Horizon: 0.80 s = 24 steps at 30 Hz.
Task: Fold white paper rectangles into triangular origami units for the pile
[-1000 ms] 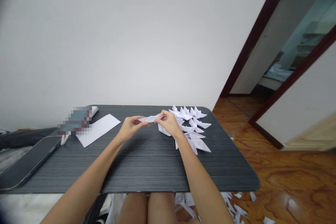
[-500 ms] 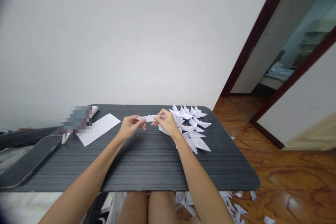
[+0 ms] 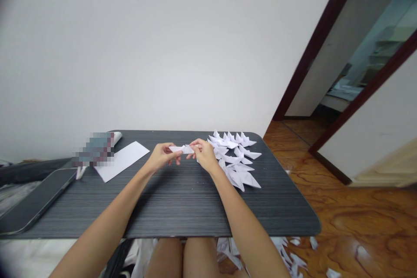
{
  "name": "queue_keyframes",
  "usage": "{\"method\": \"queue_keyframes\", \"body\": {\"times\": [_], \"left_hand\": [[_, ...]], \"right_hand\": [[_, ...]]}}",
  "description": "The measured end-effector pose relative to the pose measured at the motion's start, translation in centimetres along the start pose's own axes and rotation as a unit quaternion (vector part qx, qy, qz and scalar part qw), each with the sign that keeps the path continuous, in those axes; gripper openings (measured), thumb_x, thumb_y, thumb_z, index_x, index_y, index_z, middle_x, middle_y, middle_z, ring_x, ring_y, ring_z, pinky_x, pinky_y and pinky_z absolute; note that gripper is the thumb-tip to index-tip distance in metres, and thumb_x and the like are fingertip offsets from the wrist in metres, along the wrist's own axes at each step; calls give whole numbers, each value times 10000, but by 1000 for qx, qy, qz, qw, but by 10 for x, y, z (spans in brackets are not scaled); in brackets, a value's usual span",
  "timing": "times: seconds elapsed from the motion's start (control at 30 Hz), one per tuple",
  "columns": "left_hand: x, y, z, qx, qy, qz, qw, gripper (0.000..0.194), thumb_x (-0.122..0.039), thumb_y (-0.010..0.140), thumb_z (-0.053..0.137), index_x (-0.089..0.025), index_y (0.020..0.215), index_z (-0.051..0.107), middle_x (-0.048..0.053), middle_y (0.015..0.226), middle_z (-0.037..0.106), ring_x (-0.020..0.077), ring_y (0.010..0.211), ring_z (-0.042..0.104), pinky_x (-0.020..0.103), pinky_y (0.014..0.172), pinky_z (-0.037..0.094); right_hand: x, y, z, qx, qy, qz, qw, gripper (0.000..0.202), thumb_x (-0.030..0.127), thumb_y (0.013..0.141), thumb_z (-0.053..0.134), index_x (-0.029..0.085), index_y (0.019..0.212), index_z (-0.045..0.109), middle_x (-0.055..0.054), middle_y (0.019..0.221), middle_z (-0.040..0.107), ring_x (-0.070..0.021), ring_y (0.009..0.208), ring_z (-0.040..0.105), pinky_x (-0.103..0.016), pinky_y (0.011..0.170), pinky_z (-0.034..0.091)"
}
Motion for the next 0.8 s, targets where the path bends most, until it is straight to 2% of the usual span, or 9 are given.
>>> {"method": "queue_keyframes", "body": {"times": [0.17, 0.3, 0.43, 0.53, 0.67, 0.8], "left_hand": [[-6, -3, -2, 0, 20, 10, 1000, 300, -361, 659, 604, -82, 758, 556, 67, 585, 628, 158, 508, 604, 181, 370, 380], [-5, -5, -1, 18, 92, 33, 995, 256, -366, 658, 592, -111, 656, 566, 50, 581, 638, 148, 528, 596, 192, 420, 407], [-2, -6, 1, 65, 204, 60, 975, 219, -338, 684, 563, -130, 637, 615, 12, 479, 611, 111, 437, 551, 182, 451, 389], [-1, -7, 4, 100, 246, 88, 960, 281, -338, 734, 504, -134, 572, 608, 8, 429, 589, 107, 422, 549, 181, 488, 396], [-1, -8, 6, 117, 230, 79, 963, 332, -342, 783, 438, -124, 580, 586, 15, 450, 601, 97, 387, 545, 186, 504, 414], [2, -8, 4, 142, 162, 18, 976, 343, -378, 797, 402, -100, 681, 567, 64, 562, 644, 106, 376, 551, 171, 355, 342]], "right_hand": [[8, -4, -3, 68, -56, -4, 996, 217, 283, 653, 587, 133, 809, 590, -15, 591, 621, -122, 494, 577, -226, 486, 437], [8, -6, -5, 105, -126, -20, 986, 159, 279, 660, 584, 126, 671, 628, -25, 603, 615, -111, 484, 553, -220, 497, 432], [7, -9, -1, 121, -174, -38, 976, 114, 236, 671, 573, 138, 658, 631, 9, 502, 568, -100, 452, 528, -204, 493, 412], [7, -11, 2, 137, -212, -57, 966, 106, 209, 693, 549, 147, 675, 632, 23, 478, 547, -91, 445, 508, -193, 488, 389], [5, -11, -1, 149, -225, -75, 960, 186, 179, 749, 469, 149, 649, 623, 22, 464, 541, -88, 444, 502, -201, 526, 396], [3, -9, -6, 177, -196, -57, 963, 246, 183, 784, 406, 148, 677, 625, 11, 471, 568, -98, 463, 527, -205, 530, 407]]}}
Point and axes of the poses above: each hand's wrist, its own y-axis towards the middle knuckle, its own z-axis out of the palm, x = y × z, the point moved 1 cm from there along y, towards the middle knuckle
